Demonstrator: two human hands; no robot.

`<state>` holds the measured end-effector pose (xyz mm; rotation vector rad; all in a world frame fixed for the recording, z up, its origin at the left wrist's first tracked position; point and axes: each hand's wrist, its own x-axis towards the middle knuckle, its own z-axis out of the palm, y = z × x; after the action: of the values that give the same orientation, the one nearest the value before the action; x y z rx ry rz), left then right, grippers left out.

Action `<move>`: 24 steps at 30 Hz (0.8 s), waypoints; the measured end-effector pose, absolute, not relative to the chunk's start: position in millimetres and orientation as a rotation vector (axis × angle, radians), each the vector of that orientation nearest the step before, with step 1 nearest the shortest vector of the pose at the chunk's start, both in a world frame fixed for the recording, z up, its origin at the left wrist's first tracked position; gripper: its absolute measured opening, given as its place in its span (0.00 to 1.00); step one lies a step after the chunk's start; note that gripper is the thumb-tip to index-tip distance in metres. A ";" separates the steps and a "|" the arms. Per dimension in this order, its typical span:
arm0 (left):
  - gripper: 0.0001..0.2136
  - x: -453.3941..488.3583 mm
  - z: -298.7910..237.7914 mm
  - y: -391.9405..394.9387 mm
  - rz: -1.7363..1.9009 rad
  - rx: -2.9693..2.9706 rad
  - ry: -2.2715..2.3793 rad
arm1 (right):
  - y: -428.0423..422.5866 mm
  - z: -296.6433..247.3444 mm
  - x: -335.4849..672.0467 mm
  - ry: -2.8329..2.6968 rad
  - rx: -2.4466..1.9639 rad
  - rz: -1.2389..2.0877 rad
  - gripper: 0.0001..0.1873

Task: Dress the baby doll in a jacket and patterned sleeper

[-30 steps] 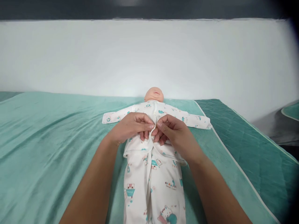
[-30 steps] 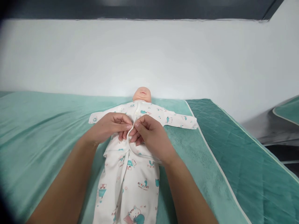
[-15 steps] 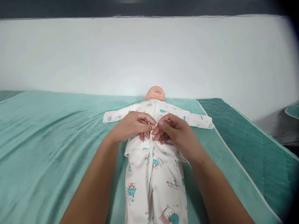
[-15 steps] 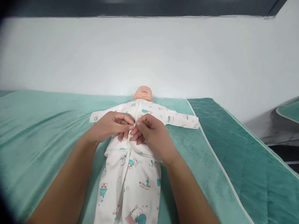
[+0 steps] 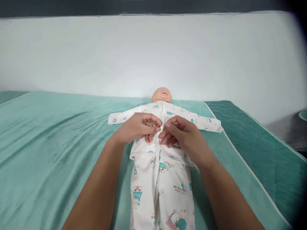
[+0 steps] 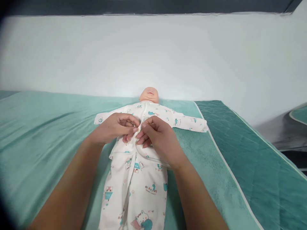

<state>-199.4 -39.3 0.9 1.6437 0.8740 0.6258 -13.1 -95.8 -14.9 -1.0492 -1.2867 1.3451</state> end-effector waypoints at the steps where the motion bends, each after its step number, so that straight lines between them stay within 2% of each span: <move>1: 0.05 -199.3 0.9 -39.3 0.627 1.641 0.871 | -95.8 -14.7 -13.1 -1.287 -1.053 1.344 0.10; 17: 0.05 -200.9 -1.3 -37.6 0.636 1.603 0.780 | -95.2 -13.6 -13.2 -1.320 -1.102 1.334 0.10; 24: 0.05 -203.3 -5.0 -33.7 0.637 1.562 0.723 | -95.1 -14.3 -12.2 -1.403 -1.118 1.323 0.14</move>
<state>-203.3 -33.7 -5.0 1.5616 0.7225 0.6371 -12.2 -95.1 -14.3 -1.1181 -1.4030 1.3228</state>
